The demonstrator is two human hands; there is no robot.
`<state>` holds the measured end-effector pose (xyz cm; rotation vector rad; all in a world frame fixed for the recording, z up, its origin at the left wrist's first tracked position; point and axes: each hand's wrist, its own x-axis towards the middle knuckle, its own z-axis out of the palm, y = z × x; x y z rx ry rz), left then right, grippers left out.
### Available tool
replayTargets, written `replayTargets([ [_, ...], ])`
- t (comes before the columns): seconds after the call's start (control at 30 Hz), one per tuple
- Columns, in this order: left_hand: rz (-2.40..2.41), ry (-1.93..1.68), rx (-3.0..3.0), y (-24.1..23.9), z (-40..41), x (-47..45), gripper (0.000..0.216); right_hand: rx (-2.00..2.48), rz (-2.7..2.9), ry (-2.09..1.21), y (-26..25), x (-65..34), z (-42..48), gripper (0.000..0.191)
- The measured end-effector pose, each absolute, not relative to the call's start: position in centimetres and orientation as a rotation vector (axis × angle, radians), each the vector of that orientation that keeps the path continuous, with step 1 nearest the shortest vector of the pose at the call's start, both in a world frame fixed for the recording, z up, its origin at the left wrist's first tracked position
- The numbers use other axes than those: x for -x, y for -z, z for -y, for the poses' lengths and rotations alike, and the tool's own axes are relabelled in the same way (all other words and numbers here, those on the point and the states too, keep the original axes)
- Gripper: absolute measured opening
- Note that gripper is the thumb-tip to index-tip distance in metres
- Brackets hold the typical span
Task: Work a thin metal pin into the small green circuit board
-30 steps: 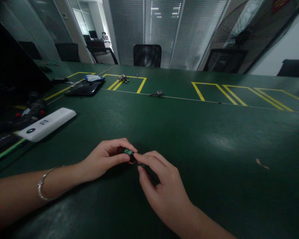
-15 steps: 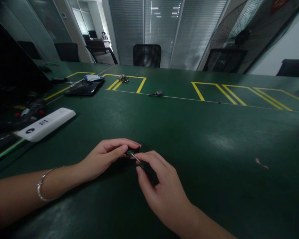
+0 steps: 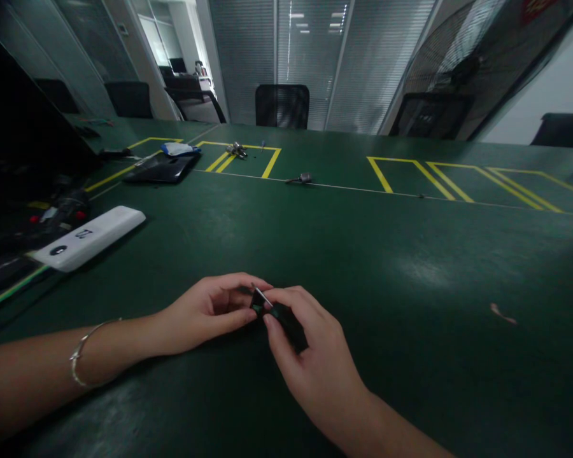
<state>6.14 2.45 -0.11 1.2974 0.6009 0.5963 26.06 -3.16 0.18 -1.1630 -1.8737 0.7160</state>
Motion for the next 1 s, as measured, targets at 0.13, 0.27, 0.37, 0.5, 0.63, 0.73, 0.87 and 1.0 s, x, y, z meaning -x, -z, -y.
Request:
replayTargets([
  [0.13,-0.638,-0.644,-1.355,-0.16,-2.56,-6.01,0.027,1.152,1.887,-0.733,-0.13,-26.12,3.3,0.025],
  [0.27,-0.615,-0.7,-1.283,-0.23,-2.79,-5.93,0.036,1.147,1.898,-0.724,-0.01,-26.29,3.55,0.03],
  [0.37,-0.68,-0.773,-1.267,-0.05,-2.91,-5.95,0.031,1.138,1.902,-0.709,-0.06,-26.32,3.58,0.034],
  [0.5,-0.71,-0.851,-1.219,0.05,-2.92,-6.0,0.019,1.146,1.909,-0.691,-0.28,-26.24,3.53,0.037],
  [0.63,-0.758,-0.912,-1.21,-0.01,-2.92,-6.01,0.02,1.14,1.916,-0.697,-0.43,-26.19,3.54,0.036],
  [0.73,-0.767,-0.937,-1.219,-0.03,-2.96,-5.96,0.02,1.142,1.923,-0.712,-0.46,-26.18,3.52,0.035],
  [0.87,-0.717,-0.922,-1.301,-0.13,-2.99,-5.82,0.021,1.171,1.922,-0.735,-0.38,-26.2,3.51,0.034],
  [1.0,-0.714,-0.897,-1.351,-0.26,-2.96,-5.73,0.017,1.152,1.916,-0.755,-0.32,-26.25,3.55,0.035],
])
